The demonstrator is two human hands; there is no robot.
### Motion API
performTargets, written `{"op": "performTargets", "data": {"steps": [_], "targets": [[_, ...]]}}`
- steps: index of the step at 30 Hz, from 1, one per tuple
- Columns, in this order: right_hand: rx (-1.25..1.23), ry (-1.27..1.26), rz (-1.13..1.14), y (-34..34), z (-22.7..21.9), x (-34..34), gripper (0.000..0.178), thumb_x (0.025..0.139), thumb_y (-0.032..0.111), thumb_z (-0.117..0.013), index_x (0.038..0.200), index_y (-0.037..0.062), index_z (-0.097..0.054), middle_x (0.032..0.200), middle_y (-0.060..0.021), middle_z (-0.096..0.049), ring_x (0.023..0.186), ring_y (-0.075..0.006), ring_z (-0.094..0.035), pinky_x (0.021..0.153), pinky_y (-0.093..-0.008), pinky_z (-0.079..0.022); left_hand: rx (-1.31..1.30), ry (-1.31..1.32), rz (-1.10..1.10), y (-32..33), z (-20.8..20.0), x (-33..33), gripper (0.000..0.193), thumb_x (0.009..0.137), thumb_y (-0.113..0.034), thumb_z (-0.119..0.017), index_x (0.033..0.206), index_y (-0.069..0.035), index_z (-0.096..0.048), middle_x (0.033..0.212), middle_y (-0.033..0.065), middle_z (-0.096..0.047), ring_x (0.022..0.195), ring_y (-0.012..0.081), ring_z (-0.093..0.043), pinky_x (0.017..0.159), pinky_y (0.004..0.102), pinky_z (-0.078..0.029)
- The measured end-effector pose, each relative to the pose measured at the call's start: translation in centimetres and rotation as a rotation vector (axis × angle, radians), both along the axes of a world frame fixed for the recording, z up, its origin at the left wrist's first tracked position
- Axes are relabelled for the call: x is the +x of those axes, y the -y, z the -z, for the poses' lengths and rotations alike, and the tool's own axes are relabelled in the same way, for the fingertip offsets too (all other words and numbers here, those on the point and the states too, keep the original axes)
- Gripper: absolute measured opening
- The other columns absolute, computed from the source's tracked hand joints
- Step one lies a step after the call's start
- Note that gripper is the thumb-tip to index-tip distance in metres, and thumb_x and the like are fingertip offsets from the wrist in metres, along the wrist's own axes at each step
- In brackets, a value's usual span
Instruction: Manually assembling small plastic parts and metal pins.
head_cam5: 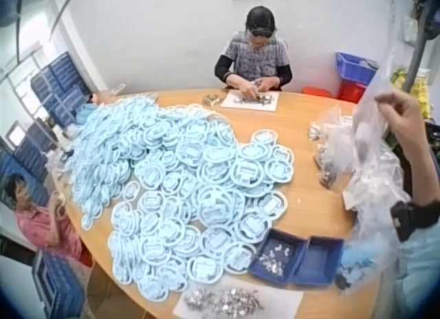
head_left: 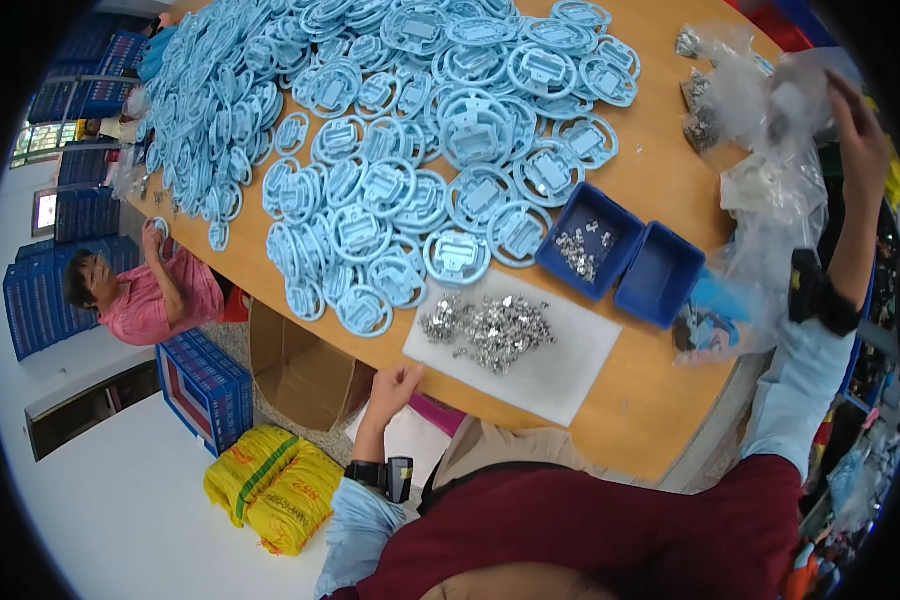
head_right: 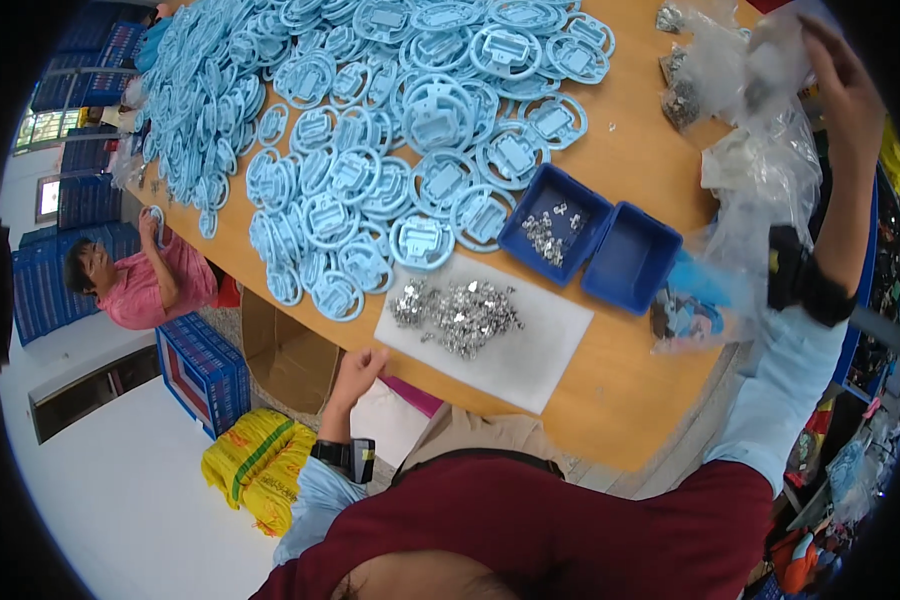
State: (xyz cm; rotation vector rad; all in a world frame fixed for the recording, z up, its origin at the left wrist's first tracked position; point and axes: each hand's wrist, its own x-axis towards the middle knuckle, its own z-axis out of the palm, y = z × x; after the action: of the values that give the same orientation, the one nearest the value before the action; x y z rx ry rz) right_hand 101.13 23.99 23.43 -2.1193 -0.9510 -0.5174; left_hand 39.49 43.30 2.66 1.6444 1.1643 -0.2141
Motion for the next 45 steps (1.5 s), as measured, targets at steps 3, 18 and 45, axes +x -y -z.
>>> {"op": "performTargets", "data": {"steps": [3,18,45], "targets": [[-0.067,-0.435,-0.173,2.0,0.3,-9.2,0.022,0.083,0.007,-0.058,0.103,0.0024,-0.064,0.094,-0.0010,-0.064,0.078,-0.0059,-0.055,0.071,-0.0186,-0.043,0.006,0.153,0.079,0.2,-2.4,5.1,0.037,0.076,-0.026,-0.070,0.101,-0.001,-0.058,0.089,0.0091,-0.061,0.084,0.0143,-0.059,0.066,0.0261,-0.046],[0.199,-1.532,-0.346,6.8,11.5,-33.9,0.020,0.081,0.010,-0.060,0.099,0.0025,-0.061,0.072,0.0040,-0.056,0.053,-0.0012,-0.044,0.047,-0.0145,-0.034,-1.123,0.347,0.510,12.0,-1.4,11.4,0.057,0.082,-0.038,-0.063,0.125,-0.005,-0.046,0.107,0.0058,-0.059,0.098,0.0150,-0.056,0.086,0.0311,-0.046],[-0.446,-1.729,-0.085,12.3,15.6,-40.7,0.037,0.087,0.036,-0.055,0.110,0.0068,-0.057,0.075,0.0005,-0.059,0.053,-0.0064,-0.051,0.042,-0.0203,-0.040,-1.417,0.226,0.312,12.3,1.7,6.5,0.040,0.085,-0.022,-0.063,0.118,-0.006,-0.046,0.101,0.0094,-0.059,0.087,0.0211,-0.060,0.071,0.0396,-0.053]]}}
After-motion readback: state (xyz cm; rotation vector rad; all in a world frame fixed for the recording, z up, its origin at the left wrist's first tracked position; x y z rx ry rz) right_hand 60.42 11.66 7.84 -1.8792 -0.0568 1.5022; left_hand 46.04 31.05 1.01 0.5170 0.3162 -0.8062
